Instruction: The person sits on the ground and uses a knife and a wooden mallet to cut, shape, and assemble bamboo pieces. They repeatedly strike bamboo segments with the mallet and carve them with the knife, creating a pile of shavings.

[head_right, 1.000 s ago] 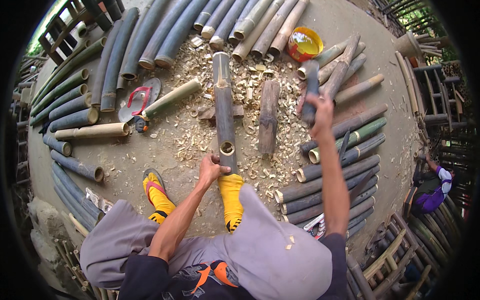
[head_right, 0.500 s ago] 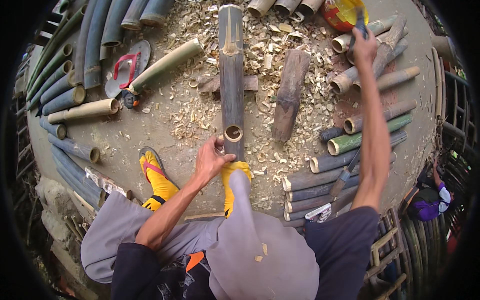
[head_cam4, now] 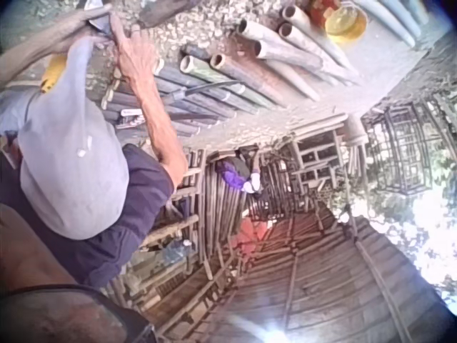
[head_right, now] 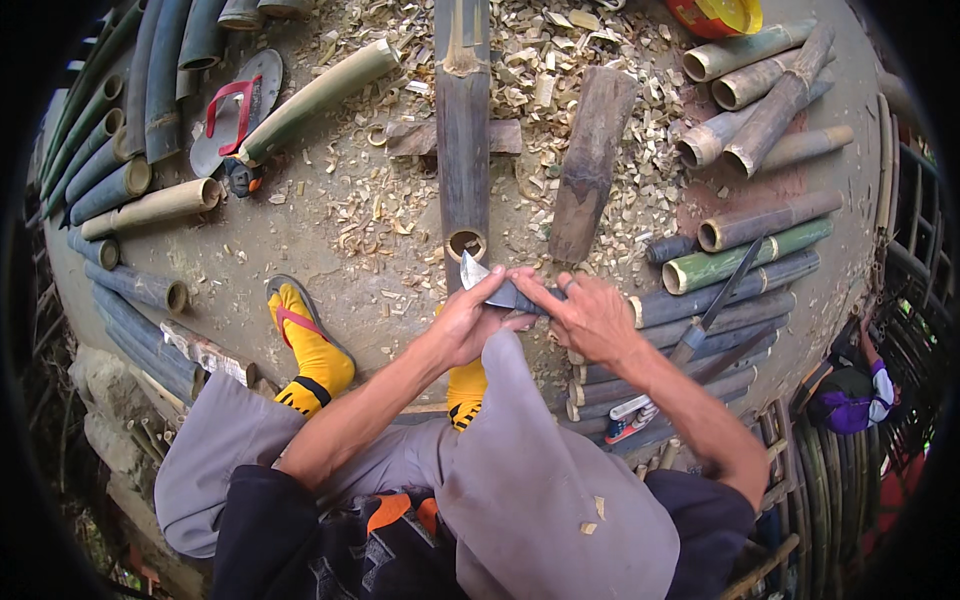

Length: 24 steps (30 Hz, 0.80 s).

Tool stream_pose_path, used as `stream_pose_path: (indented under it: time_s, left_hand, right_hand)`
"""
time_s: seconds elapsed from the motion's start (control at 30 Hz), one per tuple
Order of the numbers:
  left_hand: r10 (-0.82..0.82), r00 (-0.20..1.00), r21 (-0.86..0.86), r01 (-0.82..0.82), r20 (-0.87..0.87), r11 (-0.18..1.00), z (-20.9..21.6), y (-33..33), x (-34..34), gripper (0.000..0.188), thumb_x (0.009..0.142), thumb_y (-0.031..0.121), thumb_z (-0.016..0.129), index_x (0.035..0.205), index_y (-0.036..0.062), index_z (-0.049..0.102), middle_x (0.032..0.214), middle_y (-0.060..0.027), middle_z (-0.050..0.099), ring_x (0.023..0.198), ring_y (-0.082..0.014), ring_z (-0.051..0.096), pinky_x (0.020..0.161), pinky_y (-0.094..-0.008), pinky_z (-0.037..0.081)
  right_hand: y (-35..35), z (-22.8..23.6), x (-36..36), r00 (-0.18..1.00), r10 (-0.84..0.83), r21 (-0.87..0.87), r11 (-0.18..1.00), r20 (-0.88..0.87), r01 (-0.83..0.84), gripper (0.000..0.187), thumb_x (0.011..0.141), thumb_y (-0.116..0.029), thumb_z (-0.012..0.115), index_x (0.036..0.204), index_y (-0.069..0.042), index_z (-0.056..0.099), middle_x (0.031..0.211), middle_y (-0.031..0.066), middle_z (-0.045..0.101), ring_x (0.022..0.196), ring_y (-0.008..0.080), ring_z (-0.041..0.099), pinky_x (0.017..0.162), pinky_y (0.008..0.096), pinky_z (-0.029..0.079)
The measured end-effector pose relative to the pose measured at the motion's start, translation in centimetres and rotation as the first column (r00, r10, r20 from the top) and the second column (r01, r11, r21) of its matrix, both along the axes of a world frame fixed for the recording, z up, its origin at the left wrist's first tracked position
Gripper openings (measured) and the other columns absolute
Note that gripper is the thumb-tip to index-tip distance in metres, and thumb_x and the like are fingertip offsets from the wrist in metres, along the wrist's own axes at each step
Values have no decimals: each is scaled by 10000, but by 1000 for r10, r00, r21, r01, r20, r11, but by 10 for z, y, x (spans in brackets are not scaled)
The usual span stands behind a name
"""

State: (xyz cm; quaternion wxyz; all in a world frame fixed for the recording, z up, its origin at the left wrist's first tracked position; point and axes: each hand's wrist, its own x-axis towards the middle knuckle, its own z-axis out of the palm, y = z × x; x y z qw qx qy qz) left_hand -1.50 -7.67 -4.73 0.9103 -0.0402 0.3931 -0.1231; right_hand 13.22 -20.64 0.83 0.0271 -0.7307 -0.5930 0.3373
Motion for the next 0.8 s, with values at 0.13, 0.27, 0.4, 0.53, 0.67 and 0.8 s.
stream_pose_path:
  time_s: [0.13,0.27,0.4,0.53,0.67,0.8]
  left_hand:
    - [253,967,-69,-250,34,966,-16,-24,16,408,987,300,465,1271,7,467,1290,-142,516,1230,-251,487,1064,-417,411]
    - [335,940,-98,-340,-65,935,-4,-30,21,398,979,269,490,1272,2,462,1298,-136,507,1255,-252,464,1099,-425,374]
    - [155,955,-98,-184,-254,978,15,-9,18,372,975,263,505,1235,-3,491,1270,-151,528,1214,-273,503,1052,-418,433]
    - [-96,931,-14,98,-352,995,16,11,14,301,966,244,517,1110,-17,555,1100,-201,601,991,-308,630,851,-380,576]
    - [-578,722,161,667,-382,727,9,45,16,295,955,233,467,1049,-32,558,1012,-193,623,913,-287,640,780,-397,582]
    - [-728,546,217,836,-414,504,25,51,25,313,922,232,437,1005,-39,572,935,-178,637,860,-273,642,725,-410,575]
  right_hand:
    - [14,-4,37,939,285,32,955,195,-296,654,782,-176,615,1397,-284,419,930,61,572,794,221,565,653,377,480]
    - [34,6,52,916,394,-107,917,82,-385,654,811,-171,590,1416,-286,372,1003,88,612,842,257,614,714,391,499]
    - [37,2,41,957,285,-192,937,-57,-290,697,791,-169,624,1419,-302,354,1040,128,624,797,287,654,662,395,527]
    - [17,-10,5,978,-45,-242,970,-206,-7,800,728,-175,686,1433,-310,331,903,149,623,698,313,657,583,412,526]
    - [9,-24,-85,599,-675,-378,738,-431,559,770,759,-149,647,1448,-249,319,883,205,617,706,367,643,612,428,508]
    - [6,-20,-125,397,-747,-223,577,-533,786,715,780,-123,616,1437,-197,342,918,232,613,751,397,627,662,443,494]
